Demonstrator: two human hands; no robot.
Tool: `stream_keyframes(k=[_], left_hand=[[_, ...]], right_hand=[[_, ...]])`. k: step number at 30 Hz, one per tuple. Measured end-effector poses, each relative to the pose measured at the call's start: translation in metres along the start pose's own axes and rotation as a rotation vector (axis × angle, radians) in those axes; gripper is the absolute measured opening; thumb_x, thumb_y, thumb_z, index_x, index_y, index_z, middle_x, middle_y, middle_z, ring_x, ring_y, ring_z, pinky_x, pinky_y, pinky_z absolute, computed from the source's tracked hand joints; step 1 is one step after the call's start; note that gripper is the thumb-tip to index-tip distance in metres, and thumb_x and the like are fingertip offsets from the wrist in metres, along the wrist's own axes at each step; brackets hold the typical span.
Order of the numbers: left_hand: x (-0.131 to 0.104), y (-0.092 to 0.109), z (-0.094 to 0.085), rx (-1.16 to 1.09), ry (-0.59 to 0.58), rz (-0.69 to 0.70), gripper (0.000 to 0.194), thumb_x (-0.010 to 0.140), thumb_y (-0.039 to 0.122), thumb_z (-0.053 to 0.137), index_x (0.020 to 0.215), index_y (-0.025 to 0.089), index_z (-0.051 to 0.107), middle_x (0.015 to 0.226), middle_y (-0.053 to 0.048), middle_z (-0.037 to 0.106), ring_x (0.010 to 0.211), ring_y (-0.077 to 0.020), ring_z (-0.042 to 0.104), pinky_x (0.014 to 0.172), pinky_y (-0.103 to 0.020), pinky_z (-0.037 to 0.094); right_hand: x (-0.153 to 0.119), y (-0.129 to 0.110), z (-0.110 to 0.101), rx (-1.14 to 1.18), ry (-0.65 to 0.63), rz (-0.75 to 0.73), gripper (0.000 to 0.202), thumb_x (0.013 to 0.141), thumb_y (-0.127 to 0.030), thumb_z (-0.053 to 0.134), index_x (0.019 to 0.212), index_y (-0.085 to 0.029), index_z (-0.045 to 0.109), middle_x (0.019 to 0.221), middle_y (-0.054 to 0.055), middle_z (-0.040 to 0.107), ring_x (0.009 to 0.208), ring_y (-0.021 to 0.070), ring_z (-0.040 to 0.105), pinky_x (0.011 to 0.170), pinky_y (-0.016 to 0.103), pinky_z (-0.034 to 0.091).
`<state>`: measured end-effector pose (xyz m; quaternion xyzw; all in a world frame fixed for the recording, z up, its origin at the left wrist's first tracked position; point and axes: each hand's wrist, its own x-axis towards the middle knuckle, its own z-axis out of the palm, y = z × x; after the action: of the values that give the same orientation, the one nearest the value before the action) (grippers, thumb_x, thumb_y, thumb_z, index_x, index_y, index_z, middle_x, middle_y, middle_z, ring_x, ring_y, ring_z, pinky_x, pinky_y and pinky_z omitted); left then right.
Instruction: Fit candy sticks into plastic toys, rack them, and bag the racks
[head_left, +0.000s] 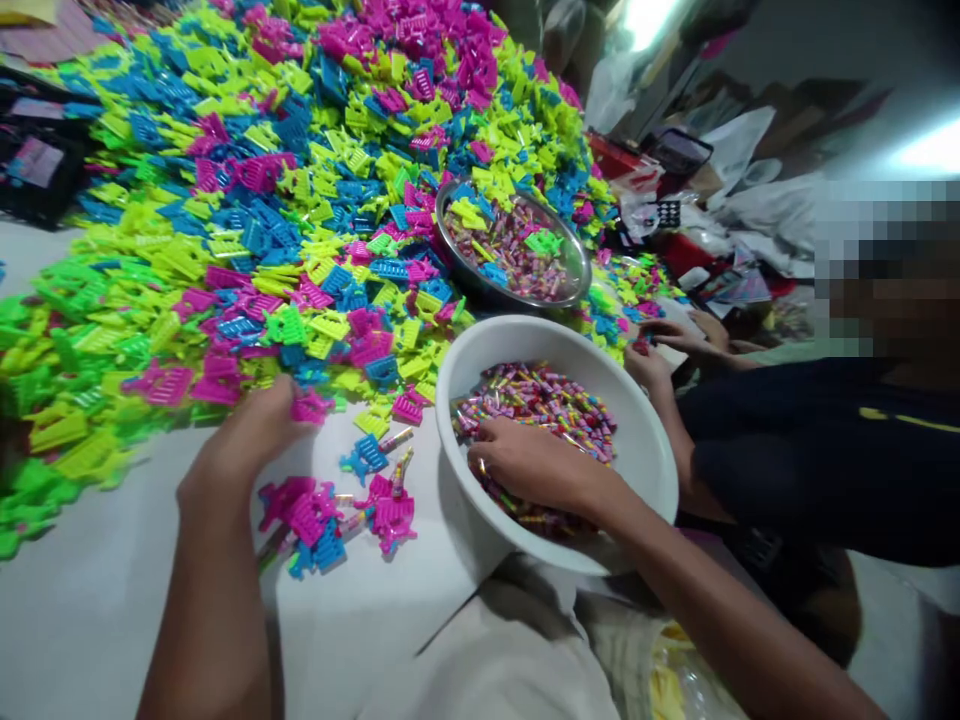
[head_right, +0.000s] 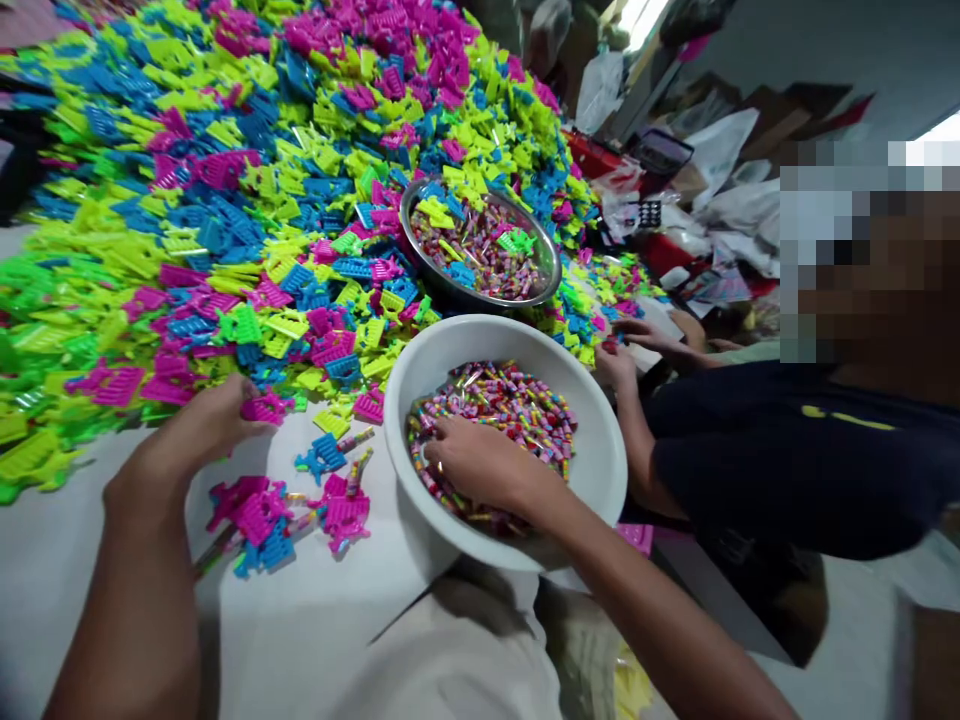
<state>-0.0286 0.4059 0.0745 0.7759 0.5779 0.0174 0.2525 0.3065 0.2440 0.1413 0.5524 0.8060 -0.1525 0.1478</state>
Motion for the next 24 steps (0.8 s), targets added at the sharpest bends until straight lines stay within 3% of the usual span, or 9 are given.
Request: stream_keyframes(k=[3,6,9,11,14,16,19,22,24], left_hand=[[0.001,0.001,-0.002,-0.030,-0.013,-0.029,0.047,0.093,0.039,0.069,0.129,0.015,0.052,0.093,-0.005,0.070,0.080,-0.0251,0.068,0.065,-0.028,0.047],[0.002,0.004,-0.001,-0.072,-0.033,0.009,0.061,0.091,0.039,0.072,0.144,0.017,0.053,0.095,-0.006,0.075,0.079,-0.0260,0.071,0.065,-0.029,0.050],[0.004,0.004,0.000,-0.121,-0.019,0.116,0.036,0.091,0.041,0.069,0.121,0.021,0.073,0.103,-0.009,0.080,0.091,-0.0305,0.075,0.074,-0.033,0.054],[0.003,0.005,-0.002,-0.175,0.023,0.152,0.032,0.091,0.043,0.069,0.113,0.021,0.078,0.111,-0.011,0.082,0.096,-0.0324,0.076,0.078,-0.035,0.056],[-0.004,0.012,-0.009,-0.371,0.050,0.206,0.060,0.092,0.052,0.075,0.146,0.027,0.068,0.135,-0.010,0.078,0.107,-0.0325,0.077,0.086,-0.038,0.059],[-0.011,0.023,-0.014,-0.569,0.024,0.253,0.072,0.090,0.057,0.082,0.153,0.031,0.062,0.140,-0.010,0.076,0.115,-0.0315,0.076,0.092,-0.038,0.060],[-0.019,0.049,-0.014,-0.908,-0.039,0.306,0.055,0.084,0.053,0.091,0.127,0.025,0.073,0.114,-0.009,0.082,0.104,-0.0268,0.078,0.088,-0.034,0.063],[-0.022,0.079,-0.008,-1.174,-0.085,0.333,0.046,0.076,0.045,0.099,0.103,0.021,0.069,0.093,-0.005,0.080,0.087,-0.0215,0.079,0.075,-0.028,0.065],[-0.024,0.096,-0.003,-1.279,-0.101,0.327,0.049,0.072,0.043,0.102,0.096,0.021,0.065,0.087,-0.002,0.077,0.080,-0.0182,0.077,0.068,-0.024,0.063]], right_hand=[[0.012,0.000,0.003,-0.088,-0.040,-0.035,0.032,0.107,-0.011,0.049,0.116,-0.018,0.079,0.123,0.016,0.073,0.099,0.0267,0.068,0.077,0.033,0.048],[0.020,0.004,0.004,-0.112,-0.049,-0.038,0.033,0.107,-0.011,0.048,0.117,-0.017,0.079,0.127,0.019,0.072,0.095,0.0267,0.071,0.073,0.033,0.048],[0.026,0.008,0.001,-0.091,-0.071,-0.037,0.030,0.104,-0.009,0.053,0.117,-0.019,0.078,0.112,0.014,0.077,0.085,0.0238,0.072,0.068,0.031,0.045],[0.027,0.011,-0.003,-0.080,-0.083,-0.040,0.022,0.103,-0.011,0.059,0.113,-0.018,0.077,0.101,0.011,0.078,0.082,0.0232,0.072,0.067,0.030,0.043],[0.023,0.018,-0.011,0.022,-0.072,-0.038,0.008,0.104,-0.020,0.066,0.103,-0.018,0.073,0.093,0.008,0.077,0.080,0.0218,0.070,0.065,0.029,0.039],[0.014,0.025,-0.019,0.145,-0.028,-0.044,0.007,0.104,-0.022,0.068,0.099,-0.019,0.070,0.090,0.005,0.075,0.078,0.0200,0.067,0.066,0.029,0.038],[-0.002,0.036,-0.033,0.303,0.100,-0.041,0.014,0.106,-0.029,0.066,0.095,-0.021,0.065,0.086,0.001,0.071,0.074,0.0177,0.062,0.068,0.028,0.038],[-0.014,0.036,-0.047,0.440,0.251,0.001,0.018,0.107,-0.033,0.064,0.094,-0.022,0.061,0.082,-0.001,0.066,0.070,0.0168,0.058,0.067,0.028,0.041],[-0.017,0.031,-0.053,0.498,0.362,0.000,0.017,0.109,-0.033,0.061,0.097,-0.023,0.061,0.090,0.002,0.068,0.077,0.0185,0.060,0.071,0.030,0.046]])
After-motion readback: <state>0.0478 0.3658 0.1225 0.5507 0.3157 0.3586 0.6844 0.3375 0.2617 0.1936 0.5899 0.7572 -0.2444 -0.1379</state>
